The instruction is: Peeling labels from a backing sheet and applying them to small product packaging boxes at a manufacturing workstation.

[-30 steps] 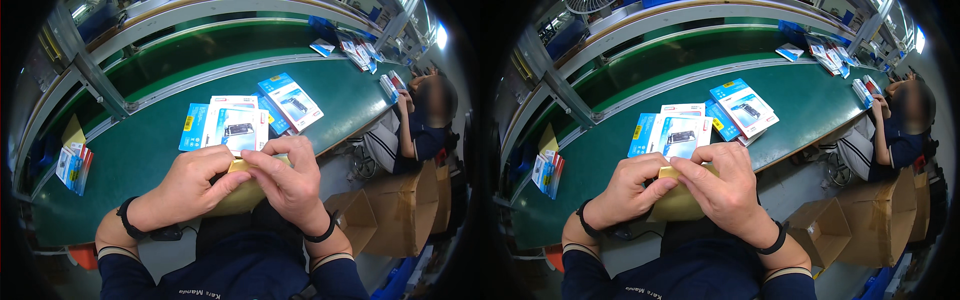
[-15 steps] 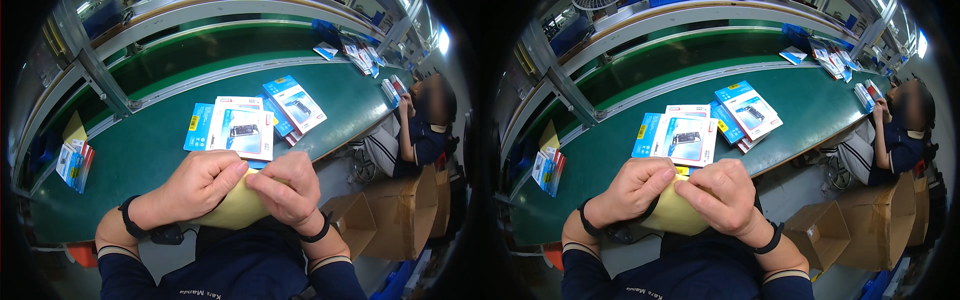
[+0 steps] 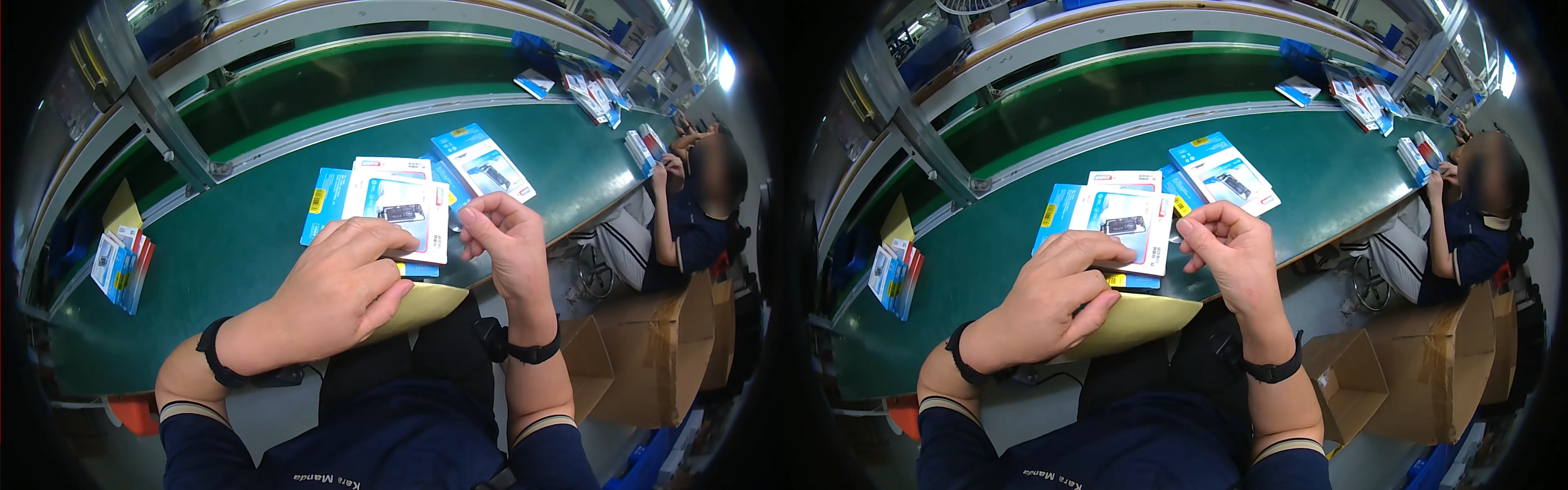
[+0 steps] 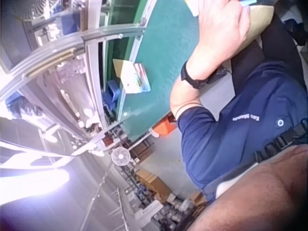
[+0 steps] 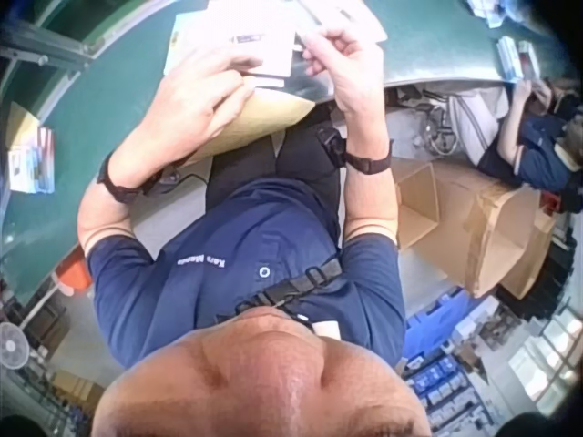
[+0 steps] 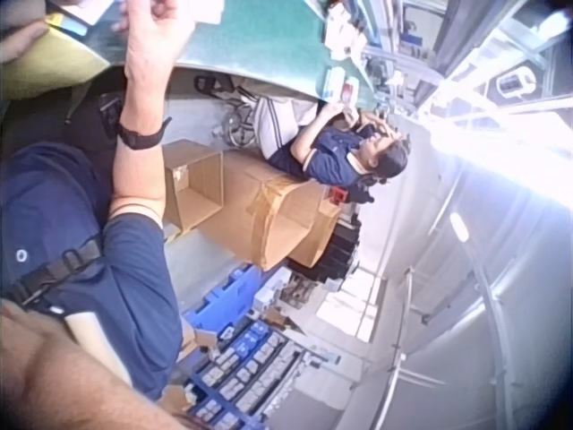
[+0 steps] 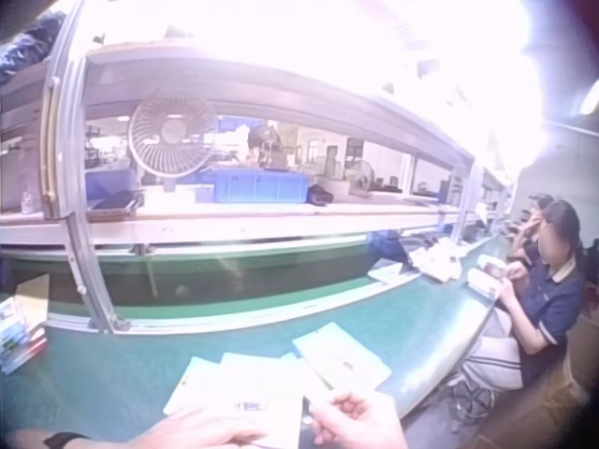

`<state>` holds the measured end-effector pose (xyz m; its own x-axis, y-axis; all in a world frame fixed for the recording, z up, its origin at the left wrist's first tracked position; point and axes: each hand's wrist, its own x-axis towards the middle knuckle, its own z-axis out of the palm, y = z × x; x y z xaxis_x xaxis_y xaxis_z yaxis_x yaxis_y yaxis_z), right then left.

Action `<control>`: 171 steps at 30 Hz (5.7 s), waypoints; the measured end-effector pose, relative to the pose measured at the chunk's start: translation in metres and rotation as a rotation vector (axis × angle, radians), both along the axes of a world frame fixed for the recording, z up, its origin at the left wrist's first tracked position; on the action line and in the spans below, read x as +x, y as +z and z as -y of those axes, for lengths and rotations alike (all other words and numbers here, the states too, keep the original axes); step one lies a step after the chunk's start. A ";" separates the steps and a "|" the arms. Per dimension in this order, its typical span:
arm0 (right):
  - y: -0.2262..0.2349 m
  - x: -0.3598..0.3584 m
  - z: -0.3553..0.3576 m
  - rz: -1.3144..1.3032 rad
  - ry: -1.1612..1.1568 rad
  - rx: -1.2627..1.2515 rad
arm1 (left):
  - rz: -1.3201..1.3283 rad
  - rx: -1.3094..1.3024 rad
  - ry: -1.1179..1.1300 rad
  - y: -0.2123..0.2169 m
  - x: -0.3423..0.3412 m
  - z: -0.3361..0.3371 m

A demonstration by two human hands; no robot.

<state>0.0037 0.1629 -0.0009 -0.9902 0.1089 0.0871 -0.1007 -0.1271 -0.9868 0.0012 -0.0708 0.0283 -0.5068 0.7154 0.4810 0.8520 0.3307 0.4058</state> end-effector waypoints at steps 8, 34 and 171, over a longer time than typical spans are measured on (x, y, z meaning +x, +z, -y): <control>0.000 -0.005 0.002 0.105 0.083 -0.027 | -0.028 -0.021 0.005 0.000 0.001 0.000; -0.026 0.002 0.005 0.234 0.005 0.456 | -0.040 -0.032 0.013 0.001 0.001 -0.001; -0.006 0.040 0.018 -0.657 -0.196 0.824 | 0.228 -0.102 0.167 0.011 0.001 0.005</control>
<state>0.0439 0.1445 -0.0074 -0.6942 -0.0747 0.7159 -0.5898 0.6292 -0.5062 0.0022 -0.0758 0.0392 -0.7084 0.6517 0.2710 0.6728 0.5074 0.5383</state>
